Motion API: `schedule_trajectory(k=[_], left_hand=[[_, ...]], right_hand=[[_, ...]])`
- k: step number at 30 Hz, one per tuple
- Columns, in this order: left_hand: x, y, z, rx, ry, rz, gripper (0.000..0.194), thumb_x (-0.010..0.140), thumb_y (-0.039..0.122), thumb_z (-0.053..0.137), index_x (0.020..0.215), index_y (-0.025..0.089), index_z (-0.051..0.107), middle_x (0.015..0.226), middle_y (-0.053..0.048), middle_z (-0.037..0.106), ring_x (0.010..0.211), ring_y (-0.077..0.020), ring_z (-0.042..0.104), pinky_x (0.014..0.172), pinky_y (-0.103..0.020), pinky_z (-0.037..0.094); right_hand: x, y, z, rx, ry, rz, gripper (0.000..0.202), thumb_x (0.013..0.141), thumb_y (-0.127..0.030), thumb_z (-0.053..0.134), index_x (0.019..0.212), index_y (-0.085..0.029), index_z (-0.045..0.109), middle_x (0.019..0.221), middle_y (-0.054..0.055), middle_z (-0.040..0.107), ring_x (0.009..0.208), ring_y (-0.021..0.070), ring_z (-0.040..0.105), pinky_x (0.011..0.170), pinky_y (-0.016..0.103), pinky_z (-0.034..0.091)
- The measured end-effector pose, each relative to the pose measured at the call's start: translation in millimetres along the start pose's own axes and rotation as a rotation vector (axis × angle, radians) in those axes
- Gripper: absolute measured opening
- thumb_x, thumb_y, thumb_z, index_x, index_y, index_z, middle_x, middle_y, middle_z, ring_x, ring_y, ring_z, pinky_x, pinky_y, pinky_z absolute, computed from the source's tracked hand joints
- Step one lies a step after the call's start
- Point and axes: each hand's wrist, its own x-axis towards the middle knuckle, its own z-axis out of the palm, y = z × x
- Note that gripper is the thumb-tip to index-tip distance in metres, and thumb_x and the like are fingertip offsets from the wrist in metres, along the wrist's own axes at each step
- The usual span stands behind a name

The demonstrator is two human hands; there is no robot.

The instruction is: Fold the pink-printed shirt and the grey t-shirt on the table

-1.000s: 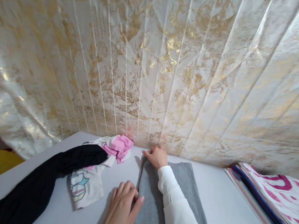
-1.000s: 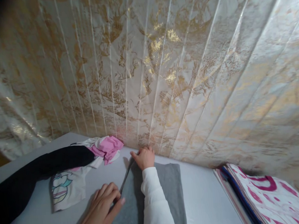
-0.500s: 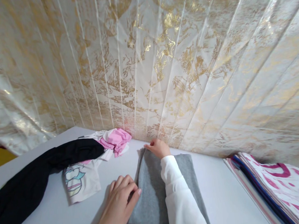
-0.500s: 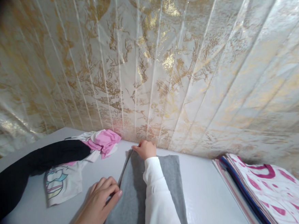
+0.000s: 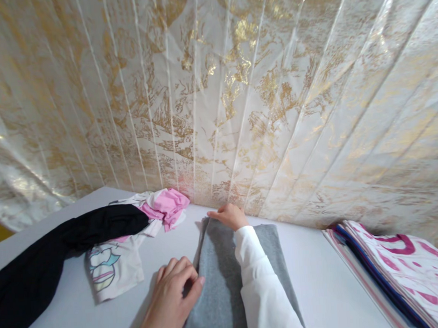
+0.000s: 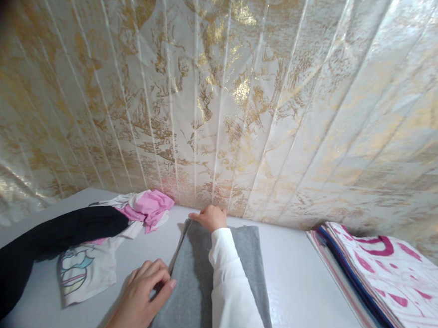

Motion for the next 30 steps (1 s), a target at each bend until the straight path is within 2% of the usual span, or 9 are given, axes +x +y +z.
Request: schedule_trajectory(k=[4, 7, 10, 13, 17, 20, 25, 28, 30], left_hand=[[0, 1, -1.9, -0.013, 0.009, -0.003, 0.026, 0.09, 0.033, 0.044, 0.067, 0.021, 0.048, 0.076, 0.001, 0.057, 0.081, -0.0209, 0.053, 0.075, -0.034, 0.033], [1, 0, -0.2, -0.003, 0.02, 0.006, 0.027, 0.09, 0.033, 0.043, 0.066, 0.021, 0.047, 0.075, 0.001, 0.056, 0.08, -0.021, 0.052, 0.075, -0.035, 0.033], [0, -1, 1.7, 0.02, 0.027, 0.016, 0.025, 0.09, 0.03, 0.042, 0.067, 0.021, 0.046, 0.075, 0.001, 0.055, 0.08, -0.0206, 0.052, 0.074, -0.035, 0.033], [1, 1, 0.5, 0.063, 0.009, 0.011, 0.023, 0.089, 0.024, 0.04, 0.066, 0.021, 0.044, 0.074, 0.001, 0.054, 0.08, -0.0203, 0.052, 0.074, -0.035, 0.033], [1, 4, -4.3, 0.183, -0.011, -0.042, 0.016, 0.081, 0.016, 0.045, 0.067, 0.021, 0.043, 0.076, 0.0, 0.055, 0.081, -0.0216, 0.053, 0.076, -0.036, 0.036], [-1, 5, -4.4, 0.201, 0.035, -0.072, 0.017, 0.073, 0.008, 0.044, 0.08, 0.022, 0.051, 0.087, -0.002, 0.059, 0.088, -0.0229, 0.055, 0.079, -0.037, 0.039], [-11, 6, 4.6, 0.2, 0.11, 0.194, 0.059, 0.07, 0.001, 0.036, 0.122, 0.023, 0.052, 0.135, -0.006, 0.053, 0.125, -0.0226, 0.044, 0.099, -0.04, 0.036], [-16, 2, 12.3, 0.34, 0.079, 0.399, 0.059, 0.083, 0.01, 0.041, 0.14, 0.022, 0.042, 0.151, -0.005, 0.04, 0.136, -0.0222, 0.037, 0.105, -0.038, 0.033], [-18, -2, 16.7, 0.43, 0.064, 0.478, 0.059, 0.089, 0.022, 0.045, 0.147, 0.019, 0.034, 0.153, -0.008, 0.036, 0.137, -0.0234, 0.037, 0.105, -0.036, 0.033]], right_hand=[[6, 1, 8, 0.095, -0.003, -0.039, 0.038, 0.076, -0.051, 0.065, 0.054, -0.021, 0.067, 0.068, 0.007, 0.069, 0.089, 0.0261, 0.063, 0.089, 0.041, 0.034], [13, 6, 15, 0.227, -0.003, -0.087, 0.03, 0.077, -0.042, 0.063, 0.057, -0.021, 0.065, 0.062, 0.0, 0.064, 0.082, 0.0201, 0.062, 0.082, 0.034, 0.038], [21, 12, 25, 0.389, -0.009, -0.145, 0.017, 0.08, -0.033, 0.058, 0.076, -0.02, 0.067, 0.066, -0.003, 0.064, 0.072, 0.0145, 0.06, 0.07, 0.025, 0.042], [25, 14, 37, 0.51, -0.002, -0.179, 0.017, 0.081, -0.026, 0.052, 0.089, -0.018, 0.064, 0.07, -0.003, 0.065, 0.065, 0.0124, 0.059, 0.062, 0.022, 0.043], [25, 12, 48, 0.566, 0.016, -0.222, 0.01, 0.081, -0.025, 0.055, 0.084, -0.019, 0.061, 0.073, -0.002, 0.067, 0.066, 0.0118, 0.06, 0.063, 0.021, 0.044], [23, 11, 49, 0.525, 0.043, -0.246, 0.005, 0.078, -0.024, 0.062, 0.078, -0.019, 0.063, 0.076, -0.001, 0.067, 0.069, 0.0118, 0.059, 0.068, 0.022, 0.044], [16, 8, 43, 0.383, 0.118, -0.248, 0.017, 0.079, -0.035, 0.069, 0.083, -0.019, 0.069, 0.085, 0.002, 0.068, 0.084, 0.0161, 0.058, 0.082, 0.028, 0.041], [14, 4, 42, 0.311, 0.145, -0.248, 0.011, 0.075, -0.029, 0.073, 0.078, -0.02, 0.069, 0.086, 0.002, 0.068, 0.09, 0.0177, 0.057, 0.086, 0.029, 0.038], [13, 0, 43, 0.29, 0.18, -0.235, 0.006, 0.081, -0.026, 0.067, 0.081, -0.02, 0.068, 0.088, 0.002, 0.069, 0.091, 0.0169, 0.057, 0.085, 0.027, 0.039]])
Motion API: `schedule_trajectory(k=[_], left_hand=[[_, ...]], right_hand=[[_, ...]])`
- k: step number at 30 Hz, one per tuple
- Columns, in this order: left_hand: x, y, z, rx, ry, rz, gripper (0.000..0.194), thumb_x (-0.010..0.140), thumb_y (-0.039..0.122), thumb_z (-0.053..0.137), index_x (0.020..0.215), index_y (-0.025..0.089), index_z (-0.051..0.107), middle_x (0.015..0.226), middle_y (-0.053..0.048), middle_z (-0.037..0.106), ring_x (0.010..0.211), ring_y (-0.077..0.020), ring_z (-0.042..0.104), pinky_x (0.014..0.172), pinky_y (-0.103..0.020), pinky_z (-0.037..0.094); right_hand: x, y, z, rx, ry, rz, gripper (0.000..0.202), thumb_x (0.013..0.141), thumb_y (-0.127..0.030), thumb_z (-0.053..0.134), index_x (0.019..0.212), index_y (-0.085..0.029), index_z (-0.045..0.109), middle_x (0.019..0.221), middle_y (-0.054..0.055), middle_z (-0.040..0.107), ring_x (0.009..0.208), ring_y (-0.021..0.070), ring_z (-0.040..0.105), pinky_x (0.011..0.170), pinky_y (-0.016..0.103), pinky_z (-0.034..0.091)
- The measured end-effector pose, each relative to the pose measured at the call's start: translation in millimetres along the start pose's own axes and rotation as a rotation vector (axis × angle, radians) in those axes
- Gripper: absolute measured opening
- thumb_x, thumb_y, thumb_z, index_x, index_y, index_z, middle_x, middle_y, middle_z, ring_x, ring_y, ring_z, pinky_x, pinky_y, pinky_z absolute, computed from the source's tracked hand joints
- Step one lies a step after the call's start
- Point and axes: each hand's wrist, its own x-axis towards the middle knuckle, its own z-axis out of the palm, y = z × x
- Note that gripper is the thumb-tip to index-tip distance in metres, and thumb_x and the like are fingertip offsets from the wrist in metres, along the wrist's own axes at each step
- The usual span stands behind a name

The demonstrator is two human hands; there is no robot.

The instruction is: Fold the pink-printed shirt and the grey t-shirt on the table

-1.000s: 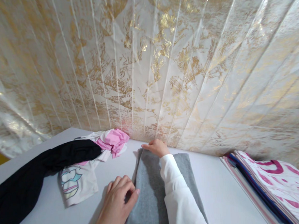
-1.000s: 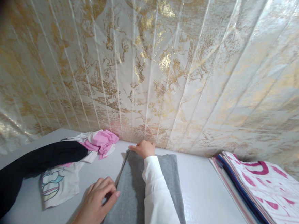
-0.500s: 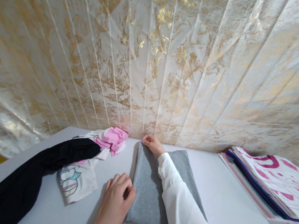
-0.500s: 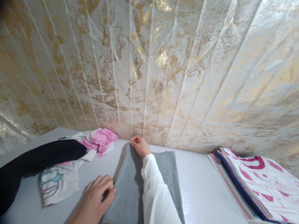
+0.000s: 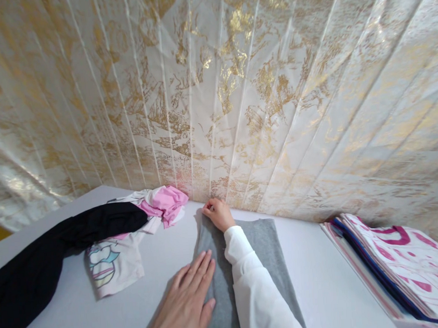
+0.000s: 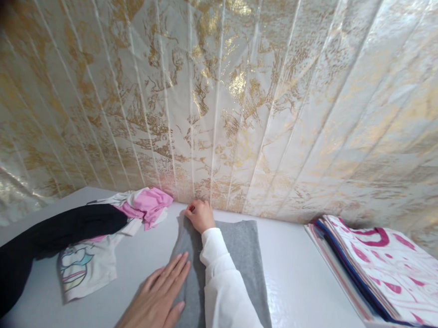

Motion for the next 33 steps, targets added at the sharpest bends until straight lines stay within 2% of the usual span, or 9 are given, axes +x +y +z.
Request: schedule_trajectory(k=[7, 11, 14, 17, 20, 23, 26, 29, 33], left_hand=[[-4, 3, 5.4, 0.072, -0.066, -0.046, 0.061, 0.089, 0.039, 0.05, 0.146, 0.018, 0.04, 0.154, -0.013, 0.031, 0.139, -0.0307, 0.034, 0.108, -0.043, 0.032], [6, 3, -5.5, 0.007, -0.206, -0.117, 0.057, 0.086, 0.031, 0.049, 0.141, 0.016, 0.048, 0.15, -0.014, 0.038, 0.137, -0.0327, 0.038, 0.107, -0.05, 0.033], [16, 0, -11.2, -0.004, -0.274, -0.16, 0.057, 0.083, 0.022, 0.044, 0.139, 0.01, 0.049, 0.148, -0.017, 0.04, 0.136, -0.0311, 0.041, 0.105, -0.05, 0.037], [29, 1, -3.5, -0.015, -0.194, -0.173, 0.057, 0.086, 0.021, 0.042, 0.141, 0.007, 0.046, 0.149, -0.018, 0.039, 0.137, -0.0294, 0.039, 0.107, -0.046, 0.037], [48, 3, 14.8, -0.042, -0.087, -0.186, 0.056, 0.087, 0.024, 0.044, 0.14, 0.007, 0.046, 0.147, -0.02, 0.042, 0.138, -0.0298, 0.037, 0.111, -0.044, 0.033], [67, -3, 31.0, -0.054, -0.049, -0.197, 0.054, 0.087, 0.023, 0.044, 0.138, 0.007, 0.048, 0.148, -0.02, 0.041, 0.139, -0.03, 0.036, 0.11, -0.044, 0.033], [78, -8, 37.9, -0.04, -0.038, -0.177, 0.053, 0.092, 0.034, 0.045, 0.138, 0.009, 0.049, 0.15, -0.019, 0.037, 0.139, -0.0315, 0.035, 0.109, -0.046, 0.035], [75, 3, 36.1, -0.002, -0.068, -0.228, 0.056, 0.093, 0.04, 0.048, 0.139, 0.008, 0.049, 0.151, -0.021, 0.034, 0.139, -0.0346, 0.034, 0.108, -0.049, 0.035], [52, 39, 17.8, -0.032, -0.097, -0.325, 0.065, 0.09, 0.047, 0.052, 0.142, 0.007, 0.046, 0.148, -0.023, 0.039, 0.134, -0.0396, 0.04, 0.102, -0.054, 0.039]], right_hand=[[-3, -3, 13, -0.077, 0.071, 0.077, 0.013, 0.091, -0.024, 0.055, 0.092, -0.018, 0.066, 0.091, 0.007, 0.07, 0.089, 0.0174, 0.06, 0.079, 0.025, 0.04], [-4, -7, 14, -0.121, 0.058, 0.09, 0.012, 0.089, -0.025, 0.058, 0.09, -0.017, 0.067, 0.095, 0.01, 0.071, 0.094, 0.0204, 0.061, 0.082, 0.028, 0.039], [-12, -15, 2, -0.137, 0.062, 0.068, 0.019, 0.092, -0.025, 0.052, 0.102, -0.016, 0.065, 0.107, 0.012, 0.07, 0.104, 0.0228, 0.06, 0.089, 0.033, 0.039], [-41, -23, -15, -0.147, 0.051, 0.0, 0.03, 0.094, -0.019, 0.044, 0.12, -0.018, 0.058, 0.124, 0.01, 0.065, 0.119, 0.0204, 0.056, 0.098, 0.035, 0.036], [-92, -23, -28, -0.176, 0.001, -0.088, 0.042, 0.091, -0.015, 0.042, 0.131, -0.02, 0.053, 0.143, 0.008, 0.052, 0.135, 0.0172, 0.043, 0.107, 0.034, 0.031], [-147, -10, -34, -0.262, -0.006, -0.074, 0.049, 0.095, -0.029, 0.04, 0.143, -0.019, 0.043, 0.153, 0.009, 0.036, 0.143, 0.0224, 0.03, 0.112, 0.042, 0.028], [-179, 11, -37, -0.378, 0.052, 0.089, 0.062, 0.094, -0.049, 0.043, 0.146, -0.016, 0.04, 0.155, 0.012, 0.028, 0.145, 0.0313, 0.023, 0.113, 0.052, 0.027], [-180, 31, -46, -0.441, 0.056, 0.159, 0.066, 0.092, -0.055, 0.044, 0.144, -0.015, 0.044, 0.155, 0.013, 0.028, 0.145, 0.0346, 0.021, 0.114, 0.056, 0.024], [-153, 55, -83, -0.314, -0.161, -0.036, 0.054, 0.095, -0.048, 0.041, 0.141, -0.02, 0.048, 0.153, 0.006, 0.036, 0.145, 0.026, 0.023, 0.116, 0.048, 0.024]])
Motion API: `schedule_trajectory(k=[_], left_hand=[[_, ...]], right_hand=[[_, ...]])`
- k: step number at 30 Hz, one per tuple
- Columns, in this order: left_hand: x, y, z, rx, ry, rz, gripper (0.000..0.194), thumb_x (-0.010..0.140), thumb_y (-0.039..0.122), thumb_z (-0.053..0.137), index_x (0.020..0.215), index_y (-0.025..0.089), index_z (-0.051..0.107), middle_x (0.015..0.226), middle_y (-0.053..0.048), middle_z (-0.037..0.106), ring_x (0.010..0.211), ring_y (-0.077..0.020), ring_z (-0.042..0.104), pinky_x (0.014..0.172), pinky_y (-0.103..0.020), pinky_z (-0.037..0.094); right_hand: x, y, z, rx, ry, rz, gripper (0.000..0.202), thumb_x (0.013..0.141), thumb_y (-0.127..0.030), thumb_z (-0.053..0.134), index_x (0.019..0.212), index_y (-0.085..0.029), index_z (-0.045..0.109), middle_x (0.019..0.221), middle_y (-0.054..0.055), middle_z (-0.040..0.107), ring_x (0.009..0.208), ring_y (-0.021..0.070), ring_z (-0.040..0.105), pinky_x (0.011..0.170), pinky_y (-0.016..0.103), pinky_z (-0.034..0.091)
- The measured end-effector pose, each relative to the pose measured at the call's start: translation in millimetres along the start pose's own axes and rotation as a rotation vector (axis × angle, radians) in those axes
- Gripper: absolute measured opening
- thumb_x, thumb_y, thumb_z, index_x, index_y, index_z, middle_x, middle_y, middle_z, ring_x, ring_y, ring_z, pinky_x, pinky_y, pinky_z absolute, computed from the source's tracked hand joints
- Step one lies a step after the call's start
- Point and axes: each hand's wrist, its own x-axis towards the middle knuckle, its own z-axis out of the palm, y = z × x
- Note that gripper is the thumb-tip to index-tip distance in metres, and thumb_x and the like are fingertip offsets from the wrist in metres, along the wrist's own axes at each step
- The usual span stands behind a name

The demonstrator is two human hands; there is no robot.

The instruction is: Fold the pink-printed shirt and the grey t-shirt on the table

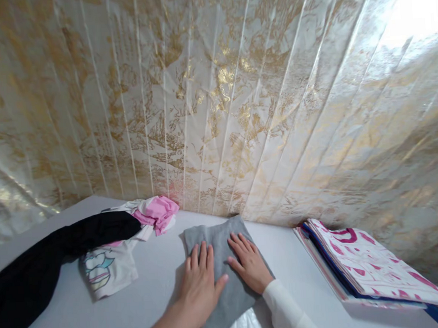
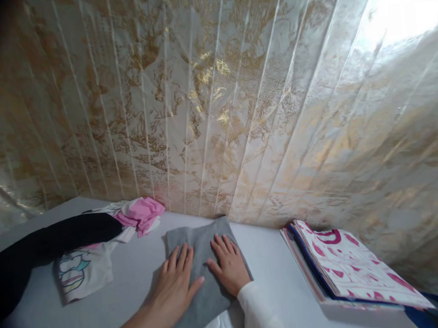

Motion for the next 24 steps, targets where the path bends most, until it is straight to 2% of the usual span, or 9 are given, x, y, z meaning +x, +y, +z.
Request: schedule_trajectory(k=[2, 5, 8, 10, 12, 14, 17, 20, 24], left_hand=[[-18, 5, -15.9, -0.076, -0.047, 0.06, 0.068, 0.09, 0.049, 0.052, 0.145, 0.011, 0.041, 0.145, -0.021, 0.045, 0.127, -0.0384, 0.048, 0.1, -0.054, 0.04], [-29, -11, -43.6, -0.139, -0.096, 0.149, 0.054, 0.089, 0.032, 0.052, 0.142, 0.023, 0.047, 0.143, -0.014, 0.05, 0.123, -0.033, 0.051, 0.101, -0.054, 0.038], [-17, -41, -57.6, -0.155, -0.069, 0.186, 0.055, 0.082, 0.006, 0.043, 0.13, 0.028, 0.059, 0.145, -0.009, 0.048, 0.13, -0.0275, 0.043, 0.102, -0.05, 0.037], [-6, -58, -55.9, -0.218, -0.076, 0.245, 0.058, 0.082, 0.002, 0.039, 0.128, 0.029, 0.06, 0.145, -0.007, 0.046, 0.129, -0.0236, 0.044, 0.102, -0.045, 0.039], [1, -65, -50.3, -0.303, -0.092, 0.3, 0.053, 0.086, 0.004, 0.038, 0.127, 0.028, 0.061, 0.14, -0.007, 0.051, 0.122, -0.021, 0.05, 0.101, -0.04, 0.041], [2, -62, -46.3, -0.364, -0.089, 0.314, 0.045, 0.089, 0.009, 0.039, 0.123, 0.026, 0.063, 0.128, -0.007, 0.056, 0.115, -0.0195, 0.054, 0.1, -0.036, 0.042], [-11, -50, -47.9, -0.389, -0.109, 0.274, 0.038, 0.09, 0.011, 0.041, 0.117, 0.023, 0.065, 0.114, -0.006, 0.057, 0.1, -0.0175, 0.06, 0.093, -0.03, 0.046], [-32, -39, -54.8, -0.359, -0.14, 0.228, 0.039, 0.089, 0.008, 0.04, 0.116, 0.024, 0.064, 0.115, -0.006, 0.054, 0.089, -0.0162, 0.062, 0.085, -0.029, 0.048], [-56, -39, -65.5, -0.287, -0.042, 0.262, 0.043, 0.084, 0.007, 0.05, 0.12, 0.029, 0.058, 0.129, -0.005, 0.05, 0.108, -0.0223, 0.054, 0.095, -0.036, 0.042]], right_hand=[[6, 15, -19, 0.074, -0.046, -0.069, 0.047, 0.095, -0.042, 0.04, 0.136, -0.022, 0.054, 0.149, 0.004, 0.043, 0.144, 0.0229, 0.028, 0.116, 0.044, 0.027], [-5, 16, -31, 0.117, 0.106, 0.017, 0.048, 0.094, -0.035, 0.038, 0.137, -0.019, 0.052, 0.147, 0.007, 0.046, 0.142, 0.0232, 0.033, 0.115, 0.045, 0.029], [-36, -15, -14, 0.129, 0.219, 0.094, 0.048, 0.095, -0.036, 0.036, 0.14, -0.023, 0.048, 0.148, 0.006, 0.045, 0.139, 0.0232, 0.037, 0.113, 0.045, 0.033], [-58, -40, 4, 0.086, 0.203, 0.111, 0.046, 0.096, -0.04, 0.037, 0.14, -0.028, 0.048, 0.15, 0.003, 0.042, 0.141, 0.0253, 0.034, 0.113, 0.048, 0.034], [-71, -56, 16, 0.016, 0.161, 0.116, 0.046, 0.097, -0.042, 0.039, 0.14, -0.029, 0.048, 0.152, 0.002, 0.038, 0.143, 0.0274, 0.029, 0.113, 0.05, 0.031], [-76, -57, 16, -0.043, 0.104, 0.1, 0.047, 0.097, -0.041, 0.04, 0.142, -0.027, 0.047, 0.153, 0.003, 0.036, 0.144, 0.0273, 0.027, 0.115, 0.051, 0.027], [-75, -43, -1, -0.059, 0.001, 0.005, 0.047, 0.099, -0.039, 0.038, 0.143, -0.025, 0.045, 0.153, 0.003, 0.036, 0.144, 0.0237, 0.026, 0.117, 0.048, 0.024], [-79, -32, -17, -0.046, -0.07, -0.037, 0.048, 0.098, -0.039, 0.04, 0.144, -0.024, 0.044, 0.153, 0.004, 0.035, 0.145, 0.0225, 0.024, 0.118, 0.047, 0.024], [-105, -38, -19, -0.037, 0.021, 0.036, 0.053, 0.095, -0.036, 0.046, 0.145, -0.02, 0.042, 0.155, 0.007, 0.031, 0.145, 0.0247, 0.022, 0.118, 0.046, 0.025]])
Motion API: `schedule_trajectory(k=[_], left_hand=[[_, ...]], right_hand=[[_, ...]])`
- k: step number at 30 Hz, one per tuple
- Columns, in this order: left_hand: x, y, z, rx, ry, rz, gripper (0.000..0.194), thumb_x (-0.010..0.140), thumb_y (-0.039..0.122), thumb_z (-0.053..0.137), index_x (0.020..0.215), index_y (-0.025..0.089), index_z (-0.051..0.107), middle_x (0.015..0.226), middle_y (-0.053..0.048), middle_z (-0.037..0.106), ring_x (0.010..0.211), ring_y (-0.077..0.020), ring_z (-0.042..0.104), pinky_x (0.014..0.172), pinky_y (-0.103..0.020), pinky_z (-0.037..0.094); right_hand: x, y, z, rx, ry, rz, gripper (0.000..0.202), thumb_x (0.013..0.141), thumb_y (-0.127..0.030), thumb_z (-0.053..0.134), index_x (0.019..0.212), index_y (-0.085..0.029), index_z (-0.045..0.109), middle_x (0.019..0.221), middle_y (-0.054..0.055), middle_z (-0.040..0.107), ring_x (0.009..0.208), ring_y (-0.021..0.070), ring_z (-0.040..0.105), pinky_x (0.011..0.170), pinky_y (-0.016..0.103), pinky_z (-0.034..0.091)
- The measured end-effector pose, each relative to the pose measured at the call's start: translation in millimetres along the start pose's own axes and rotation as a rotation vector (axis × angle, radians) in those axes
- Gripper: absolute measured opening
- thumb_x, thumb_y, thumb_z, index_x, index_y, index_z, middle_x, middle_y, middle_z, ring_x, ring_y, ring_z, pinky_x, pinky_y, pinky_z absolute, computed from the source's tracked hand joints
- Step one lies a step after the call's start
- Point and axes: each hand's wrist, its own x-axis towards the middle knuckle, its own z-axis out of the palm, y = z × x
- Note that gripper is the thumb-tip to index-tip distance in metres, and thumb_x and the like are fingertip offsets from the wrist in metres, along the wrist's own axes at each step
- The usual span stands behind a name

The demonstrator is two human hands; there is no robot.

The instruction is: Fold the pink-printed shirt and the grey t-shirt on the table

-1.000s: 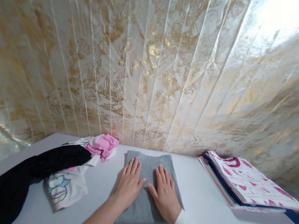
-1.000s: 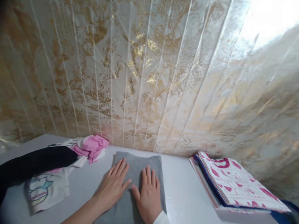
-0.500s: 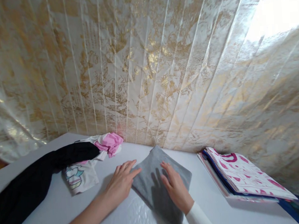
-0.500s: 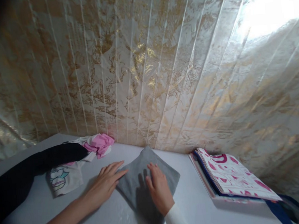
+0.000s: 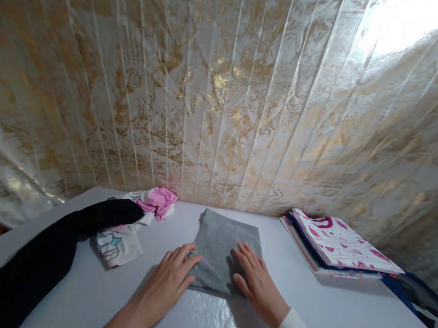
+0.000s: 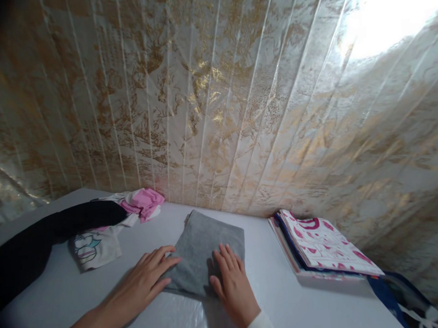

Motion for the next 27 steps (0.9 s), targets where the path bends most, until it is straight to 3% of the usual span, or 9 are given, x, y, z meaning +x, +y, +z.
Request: schedule_trajectory(k=[4, 11, 14, 18, 22, 25, 27], left_hand=[[-7, -6, -7.6, 0.009, 0.012, 0.116, 0.032, 0.082, 0.004, 0.054, 0.103, 0.027, 0.062, 0.117, -0.001, 0.056, 0.104, -0.0209, 0.052, 0.091, -0.033, 0.038], [-1, -21, 2.7, -0.047, 0.023, 0.211, 0.025, 0.088, -0.003, 0.043, 0.084, 0.019, 0.055, 0.089, -0.002, 0.056, 0.082, -0.0179, 0.052, 0.076, -0.03, 0.039], [-3, -22, 3.0, -0.005, 0.028, 0.239, 0.025, 0.088, -0.004, 0.043, 0.08, 0.018, 0.053, 0.086, -0.002, 0.055, 0.079, -0.0182, 0.05, 0.073, -0.031, 0.038], [-8, -13, -3.7, 0.028, -0.006, 0.23, 0.031, 0.079, -0.009, 0.041, 0.085, 0.019, 0.056, 0.094, -0.003, 0.056, 0.087, -0.0205, 0.05, 0.077, -0.034, 0.038], [-12, -3, -10.0, 0.014, -0.069, 0.255, 0.049, 0.072, -0.008, 0.042, 0.108, 0.022, 0.057, 0.114, -0.003, 0.057, 0.106, -0.0221, 0.049, 0.096, -0.039, 0.034], [-11, -1, -9.1, 0.008, -0.071, 0.251, 0.044, 0.077, -0.003, 0.046, 0.11, 0.023, 0.058, 0.111, -0.002, 0.059, 0.104, -0.0214, 0.05, 0.098, -0.038, 0.034], [-9, -4, -6.1, 0.011, -0.064, 0.243, 0.035, 0.08, -0.001, 0.049, 0.104, 0.023, 0.06, 0.107, -0.002, 0.061, 0.101, -0.021, 0.052, 0.095, -0.037, 0.035]], right_hand=[[-29, -5, 7, 0.13, -0.006, -0.054, 0.054, 0.091, -0.033, 0.051, 0.143, -0.025, 0.044, 0.154, 0.006, 0.035, 0.142, 0.0216, 0.033, 0.114, 0.037, 0.034], [-38, 15, 25, 0.23, 0.062, -0.141, 0.075, 0.068, 0.001, 0.042, 0.139, -0.022, 0.048, 0.153, 0.006, 0.038, 0.143, 0.0215, 0.03, 0.116, 0.049, 0.03], [-36, 21, 28, 0.217, 0.068, -0.181, 0.077, 0.069, 0.005, 0.035, 0.14, -0.023, 0.048, 0.152, 0.006, 0.039, 0.143, 0.0191, 0.03, 0.114, 0.049, 0.032], [-41, 26, 24, 0.123, 0.045, -0.203, 0.072, 0.078, 0.003, 0.034, 0.143, -0.026, 0.044, 0.152, 0.005, 0.038, 0.144, 0.0208, 0.026, 0.113, 0.049, 0.034], [-53, 33, 16, 0.042, 0.044, -0.185, 0.086, 0.065, 0.006, 0.036, 0.145, -0.024, 0.042, 0.154, 0.004, 0.033, 0.145, 0.0229, 0.024, 0.113, 0.051, 0.034], [-61, 41, 11, 0.052, 0.05, -0.188, 0.094, 0.056, 0.005, 0.037, 0.146, -0.021, 0.041, 0.156, 0.005, 0.03, 0.144, 0.0227, 0.026, 0.114, 0.048, 0.033], [-64, 48, 9, 0.061, 0.053, -0.191, 0.089, 0.061, 0.006, 0.036, 0.146, -0.022, 0.041, 0.154, 0.005, 0.032, 0.142, 0.0209, 0.03, 0.113, 0.045, 0.035]])
